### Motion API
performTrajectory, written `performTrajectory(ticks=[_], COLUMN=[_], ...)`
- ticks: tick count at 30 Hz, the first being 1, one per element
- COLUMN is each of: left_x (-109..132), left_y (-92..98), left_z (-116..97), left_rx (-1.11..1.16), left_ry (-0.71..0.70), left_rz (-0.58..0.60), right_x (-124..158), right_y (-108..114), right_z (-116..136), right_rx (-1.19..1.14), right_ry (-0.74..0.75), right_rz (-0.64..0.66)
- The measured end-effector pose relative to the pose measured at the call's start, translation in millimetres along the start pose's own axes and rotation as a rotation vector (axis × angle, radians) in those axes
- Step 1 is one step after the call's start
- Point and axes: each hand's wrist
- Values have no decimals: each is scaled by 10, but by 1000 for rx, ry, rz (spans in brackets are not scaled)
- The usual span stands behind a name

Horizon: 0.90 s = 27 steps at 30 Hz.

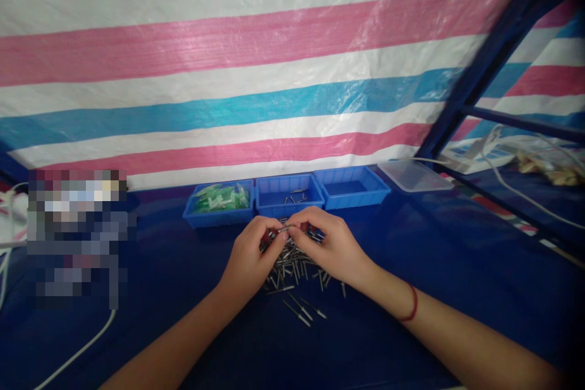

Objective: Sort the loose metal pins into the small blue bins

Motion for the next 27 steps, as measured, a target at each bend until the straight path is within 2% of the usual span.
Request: performTrajectory(ticks=[9,13,16,19,24,27], left_x=[22,36,39,38,62,72], left_y=[23,5,17,50,85,86], left_z=[-17,-28,-52,-84,-110,-101], left_rx=[1,12,-21,-89,-266,-340], left_ry=[3,0,-58,-175,-356,-410], left_rz=[-69,-37,36,151,392,460], right_x=[-21,-102,-179,-208,-147,-99], right_y=[31,60,88,106,93,60], right_z=[-3,-138,-297,-390,-306,-225], right_rx=[135,319,535,648,574,515], right_ry=[127,108,55,33,27,39], right_rz=[71,-19,-120,-140,-102,-54])
Point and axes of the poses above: each hand's wrist, its own x-axis away from the middle knuckle, its own y-axis out of the back of the hand, z = x × y, and after that the axes turned 4 degrees about -z, right-handed
